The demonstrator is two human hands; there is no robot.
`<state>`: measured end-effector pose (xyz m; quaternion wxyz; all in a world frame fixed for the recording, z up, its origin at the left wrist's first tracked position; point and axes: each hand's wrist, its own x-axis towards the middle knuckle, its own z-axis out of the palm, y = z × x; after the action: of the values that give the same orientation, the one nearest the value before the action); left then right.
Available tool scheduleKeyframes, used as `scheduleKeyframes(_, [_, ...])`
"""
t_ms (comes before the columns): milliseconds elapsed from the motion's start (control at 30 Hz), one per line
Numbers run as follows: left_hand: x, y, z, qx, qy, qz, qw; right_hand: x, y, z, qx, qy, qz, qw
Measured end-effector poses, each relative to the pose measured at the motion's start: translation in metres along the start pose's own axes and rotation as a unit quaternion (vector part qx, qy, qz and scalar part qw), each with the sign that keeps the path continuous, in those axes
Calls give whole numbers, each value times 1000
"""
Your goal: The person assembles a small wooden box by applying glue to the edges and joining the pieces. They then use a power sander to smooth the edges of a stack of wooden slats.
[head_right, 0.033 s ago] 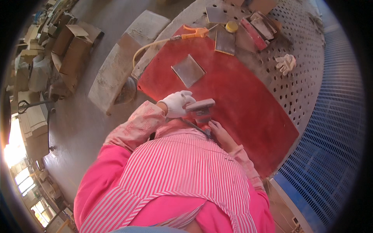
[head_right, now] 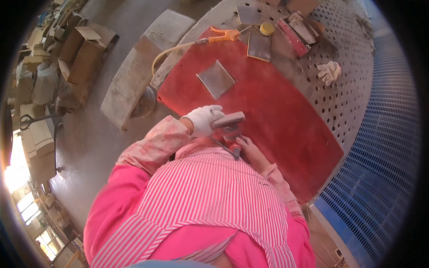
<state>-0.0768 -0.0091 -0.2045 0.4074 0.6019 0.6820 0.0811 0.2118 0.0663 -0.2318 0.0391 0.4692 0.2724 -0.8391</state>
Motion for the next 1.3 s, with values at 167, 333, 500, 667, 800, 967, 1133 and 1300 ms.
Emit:
scheduleKeyframes(167, [-7,6,33,-61,98,-10,993,2,-12,12,68,-25,64,995])
scheduleKeyframes(333, [-5,-12,21,-338,327,-172,866,-22,-31,18,45,7,-66,997])
scheduleKeyframes(500, [55,-16,-22,-338,359,-346,798,-20,-88,23,-303,126,-388,861])
scheduleKeyframes(667, [38,-60,-14,-448,461,-361,676,-7,-121,30,-630,111,-523,564])
scheduleKeyframes(800, [-39,-162,-28,-346,705,-382,487,6,-106,67,-695,68,-495,516])
scheduleKeyframes(967, [-153,-299,-64,-353,663,-524,401,11,-93,103,-700,73,-448,552])
scheduleKeyframes(1133, [-202,-396,-53,-500,579,-466,445,12,-91,92,-714,60,-465,520])
scheduleKeyframes(1300, [-200,-438,107,-53,354,-477,803,14,-92,82,-752,119,-412,500])
